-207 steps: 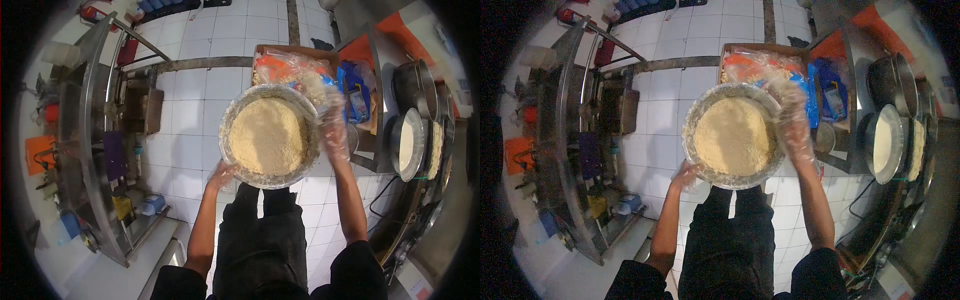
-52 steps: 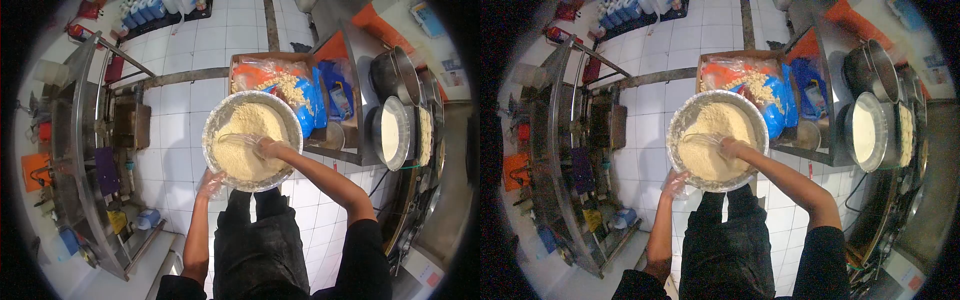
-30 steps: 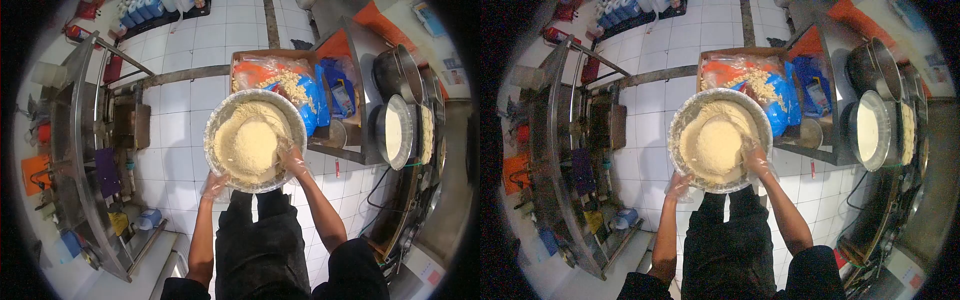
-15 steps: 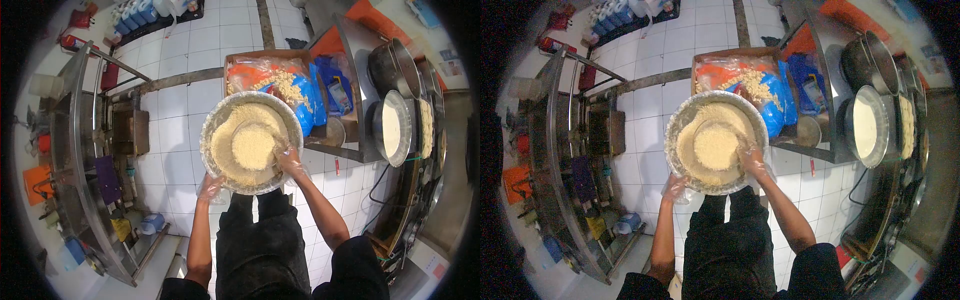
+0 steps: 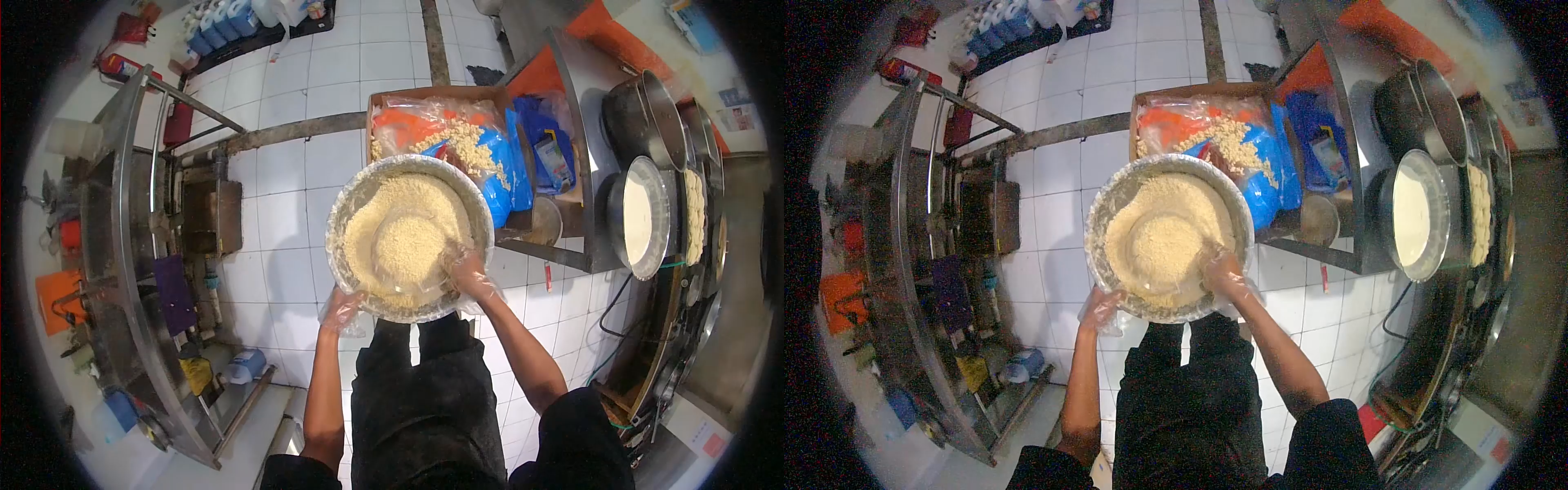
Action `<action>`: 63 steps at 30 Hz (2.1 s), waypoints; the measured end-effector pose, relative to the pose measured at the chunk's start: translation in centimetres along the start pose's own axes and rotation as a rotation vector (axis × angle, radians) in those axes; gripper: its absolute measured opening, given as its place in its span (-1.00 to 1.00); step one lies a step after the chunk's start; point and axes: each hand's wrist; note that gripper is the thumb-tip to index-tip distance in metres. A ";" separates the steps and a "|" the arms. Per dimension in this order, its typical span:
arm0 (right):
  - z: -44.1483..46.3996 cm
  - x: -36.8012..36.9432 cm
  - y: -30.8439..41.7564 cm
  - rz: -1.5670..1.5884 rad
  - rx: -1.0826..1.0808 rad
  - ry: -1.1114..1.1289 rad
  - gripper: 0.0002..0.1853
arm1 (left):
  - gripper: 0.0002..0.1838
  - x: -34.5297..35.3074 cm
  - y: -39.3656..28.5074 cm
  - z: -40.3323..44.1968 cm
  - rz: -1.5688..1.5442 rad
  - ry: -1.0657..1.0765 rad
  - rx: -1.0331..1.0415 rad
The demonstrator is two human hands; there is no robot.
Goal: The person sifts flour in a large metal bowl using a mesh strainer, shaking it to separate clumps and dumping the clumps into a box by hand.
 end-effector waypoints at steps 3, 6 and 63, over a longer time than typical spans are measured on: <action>-0.4 0.4 0.4 0.271 0.033 -0.108 -0.56 | -0.42 -0.6 0.7 0.2 -0.017 -0.046 -0.023; -0.3 0.0 -0.2 -0.034 -0.205 0.001 -0.53 | -0.33 -1.6 1.1 0.3 -0.038 -0.062 -0.099; 4.0 -18.0 4.6 -0.235 -0.359 -0.676 -0.70 | -0.66 3.7 6.4 -4.1 0.452 -0.267 -0.186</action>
Point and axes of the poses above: each hand's wrist, its own z-axis towards the middle knuckle, its own x-axis out of the palm, y = z × x, and after that the axes turned 11 degrees about y, right-handed
